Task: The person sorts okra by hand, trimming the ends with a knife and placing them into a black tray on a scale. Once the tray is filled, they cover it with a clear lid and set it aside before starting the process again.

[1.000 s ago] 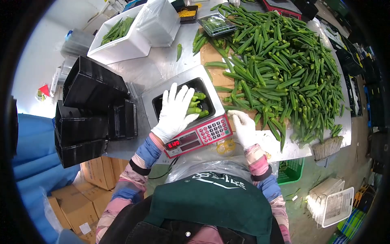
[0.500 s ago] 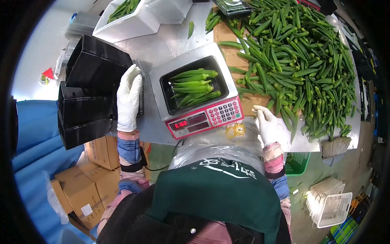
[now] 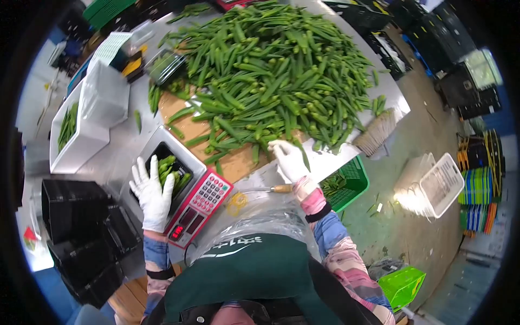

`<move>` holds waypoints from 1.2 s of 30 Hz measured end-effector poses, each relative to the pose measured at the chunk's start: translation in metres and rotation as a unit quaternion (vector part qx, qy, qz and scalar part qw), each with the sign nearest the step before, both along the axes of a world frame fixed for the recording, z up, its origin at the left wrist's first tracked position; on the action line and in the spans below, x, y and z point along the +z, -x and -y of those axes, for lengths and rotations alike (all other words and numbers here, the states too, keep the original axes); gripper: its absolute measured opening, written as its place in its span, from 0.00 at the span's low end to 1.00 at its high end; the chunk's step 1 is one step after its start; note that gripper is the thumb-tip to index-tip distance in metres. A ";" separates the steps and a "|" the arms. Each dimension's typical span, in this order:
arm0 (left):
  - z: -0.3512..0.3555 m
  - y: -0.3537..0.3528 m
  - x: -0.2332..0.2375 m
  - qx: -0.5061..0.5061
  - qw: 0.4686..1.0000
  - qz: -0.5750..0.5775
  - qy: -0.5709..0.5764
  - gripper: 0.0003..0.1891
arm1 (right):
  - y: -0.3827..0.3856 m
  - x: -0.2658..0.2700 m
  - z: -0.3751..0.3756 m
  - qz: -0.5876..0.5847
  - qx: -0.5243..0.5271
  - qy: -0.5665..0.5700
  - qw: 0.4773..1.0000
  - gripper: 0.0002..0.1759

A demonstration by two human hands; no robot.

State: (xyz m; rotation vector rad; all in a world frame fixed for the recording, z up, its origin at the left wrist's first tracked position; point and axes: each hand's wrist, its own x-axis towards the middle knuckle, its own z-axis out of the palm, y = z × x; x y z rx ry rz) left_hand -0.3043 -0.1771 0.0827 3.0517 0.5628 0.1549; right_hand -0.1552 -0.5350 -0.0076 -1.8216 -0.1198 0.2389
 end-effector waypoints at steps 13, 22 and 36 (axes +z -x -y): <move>0.020 0.005 0.041 -0.018 0.982 0.126 0.137 0.33 | -0.131 -0.042 0.079 0.205 -0.198 0.472 0.834 0.29; 0.069 -0.006 0.069 -0.091 0.957 0.173 0.214 0.27 | -0.032 -0.054 0.048 0.286 -0.083 0.341 0.892 0.27; 0.123 -0.005 0.041 -0.081 0.735 0.088 0.667 0.21 | 0.017 0.074 0.015 -0.157 0.080 -0.442 0.880 0.24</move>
